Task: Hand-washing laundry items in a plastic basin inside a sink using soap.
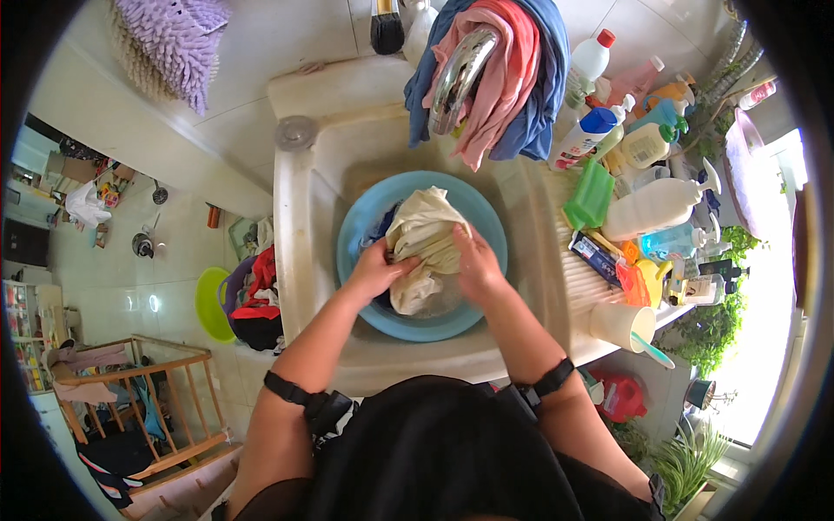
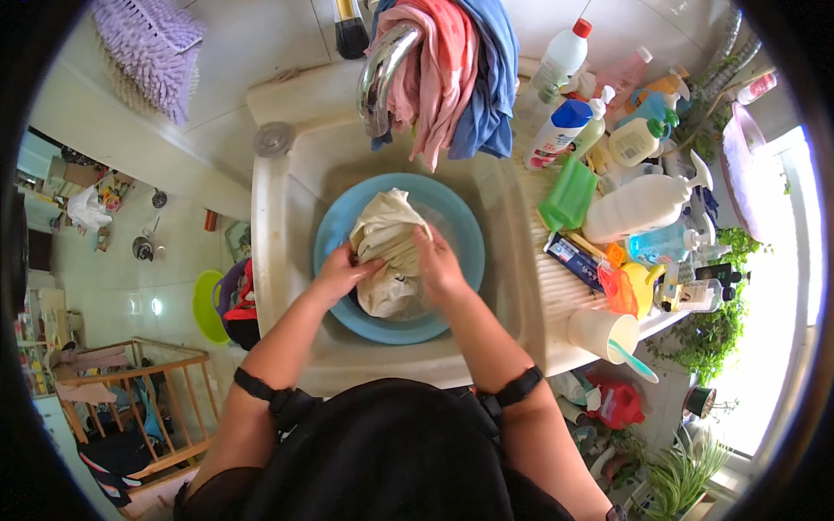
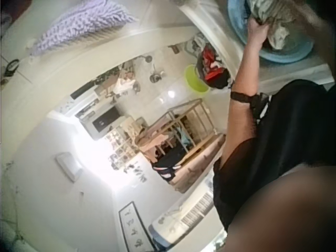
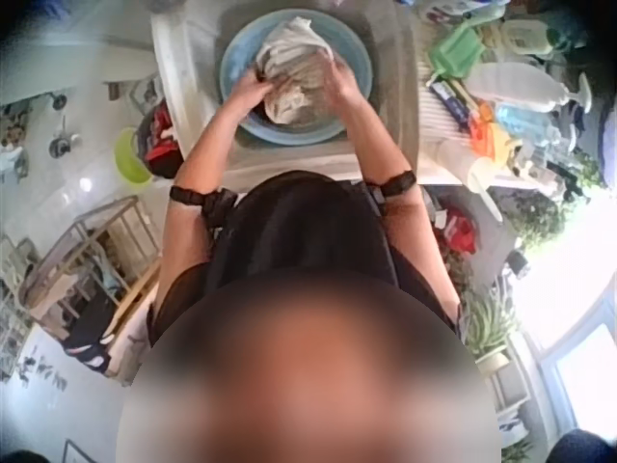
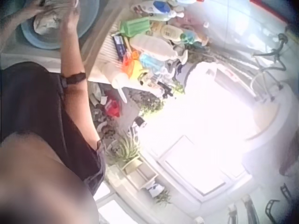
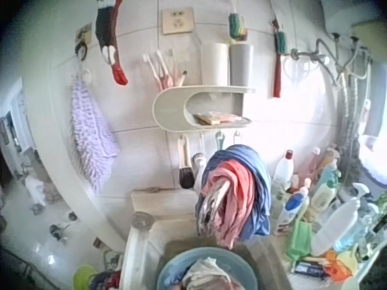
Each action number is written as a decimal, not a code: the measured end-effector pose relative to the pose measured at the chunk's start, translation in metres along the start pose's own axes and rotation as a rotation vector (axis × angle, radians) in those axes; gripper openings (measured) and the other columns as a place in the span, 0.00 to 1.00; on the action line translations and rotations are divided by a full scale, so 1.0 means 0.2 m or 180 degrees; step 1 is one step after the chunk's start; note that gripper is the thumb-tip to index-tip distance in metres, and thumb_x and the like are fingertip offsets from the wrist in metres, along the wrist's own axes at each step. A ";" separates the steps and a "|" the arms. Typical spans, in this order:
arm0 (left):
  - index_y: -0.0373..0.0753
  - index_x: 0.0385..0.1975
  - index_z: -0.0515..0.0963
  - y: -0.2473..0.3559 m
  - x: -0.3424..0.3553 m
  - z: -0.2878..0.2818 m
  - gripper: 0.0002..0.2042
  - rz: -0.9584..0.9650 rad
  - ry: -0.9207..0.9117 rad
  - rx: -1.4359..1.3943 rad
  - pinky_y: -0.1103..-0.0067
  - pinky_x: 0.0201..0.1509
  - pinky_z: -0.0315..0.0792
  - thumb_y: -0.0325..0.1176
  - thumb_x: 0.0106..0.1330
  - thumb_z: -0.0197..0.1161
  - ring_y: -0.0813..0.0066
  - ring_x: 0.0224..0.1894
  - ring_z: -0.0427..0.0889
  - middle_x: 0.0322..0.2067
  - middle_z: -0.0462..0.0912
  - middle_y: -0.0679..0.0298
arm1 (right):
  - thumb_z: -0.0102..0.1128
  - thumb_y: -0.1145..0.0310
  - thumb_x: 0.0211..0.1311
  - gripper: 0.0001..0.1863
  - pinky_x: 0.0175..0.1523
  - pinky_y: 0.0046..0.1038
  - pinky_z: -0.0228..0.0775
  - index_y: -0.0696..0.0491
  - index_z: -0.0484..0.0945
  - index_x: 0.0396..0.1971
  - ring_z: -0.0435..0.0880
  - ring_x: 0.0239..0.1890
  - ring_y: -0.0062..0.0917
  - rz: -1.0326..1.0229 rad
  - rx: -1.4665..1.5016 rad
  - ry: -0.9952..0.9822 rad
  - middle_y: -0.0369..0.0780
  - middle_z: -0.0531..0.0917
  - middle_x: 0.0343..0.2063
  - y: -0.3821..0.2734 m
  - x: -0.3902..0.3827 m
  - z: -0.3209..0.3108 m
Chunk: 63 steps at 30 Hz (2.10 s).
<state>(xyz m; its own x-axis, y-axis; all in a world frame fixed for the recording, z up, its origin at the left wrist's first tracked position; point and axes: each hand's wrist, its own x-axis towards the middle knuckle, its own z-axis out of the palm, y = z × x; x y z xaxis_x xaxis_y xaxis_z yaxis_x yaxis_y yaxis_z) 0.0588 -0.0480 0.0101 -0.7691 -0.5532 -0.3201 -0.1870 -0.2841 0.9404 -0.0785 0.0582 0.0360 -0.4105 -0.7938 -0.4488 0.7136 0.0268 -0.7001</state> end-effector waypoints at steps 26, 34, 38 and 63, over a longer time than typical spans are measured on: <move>0.36 0.46 0.69 0.20 -0.09 -0.11 0.17 -0.0996 -0.0776 -0.0402 0.81 0.47 0.67 0.34 0.58 0.58 0.80 0.40 0.74 0.38 0.75 0.67 | 0.66 0.65 0.37 0.30 0.45 0.32 0.67 0.54 0.69 0.46 0.77 0.39 0.36 -0.2404 -0.3838 -0.0931 0.45 0.78 0.34 0.32 0.25 -0.18; 0.34 0.44 0.68 0.43 -0.11 -0.27 0.27 -0.0142 -0.1203 0.1784 0.78 0.47 0.66 0.30 0.40 0.70 0.72 0.41 0.74 0.39 0.76 0.62 | 0.64 0.71 0.37 0.11 0.30 0.22 0.61 0.56 0.70 0.20 0.67 0.24 0.17 -0.0576 -0.3545 -0.0917 0.34 0.70 0.17 -0.12 0.13 -0.18; 0.35 0.44 0.66 0.45 -0.11 -0.27 0.26 -0.0123 -0.0676 0.2945 0.77 0.48 0.66 0.26 0.40 0.63 0.68 0.42 0.74 0.38 0.75 0.56 | 0.63 0.75 0.36 0.13 0.25 0.19 0.54 0.55 0.64 0.16 0.59 0.20 0.14 -0.0850 -0.3457 -0.0758 0.31 0.63 0.14 -0.25 0.11 -0.11; 0.35 0.52 0.63 0.65 -0.15 0.08 0.23 0.0219 -0.1368 -0.1706 0.74 0.54 0.64 0.46 0.64 0.44 0.72 0.47 0.72 0.46 0.73 0.61 | 0.33 0.35 0.55 0.39 0.59 0.36 0.56 0.50 0.55 0.58 0.65 0.56 0.31 0.1367 0.0579 -0.1147 0.41 0.65 0.55 0.39 0.11 -0.14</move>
<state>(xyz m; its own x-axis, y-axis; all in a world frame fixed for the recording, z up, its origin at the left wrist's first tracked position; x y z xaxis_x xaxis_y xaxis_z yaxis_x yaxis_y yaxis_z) 0.0485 -0.0564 0.1435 -0.9631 -0.2558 -0.0838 0.1137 -0.6687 0.7348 -0.0484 0.0596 -0.0433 0.1329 -0.8921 -0.4319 0.8722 0.3123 -0.3765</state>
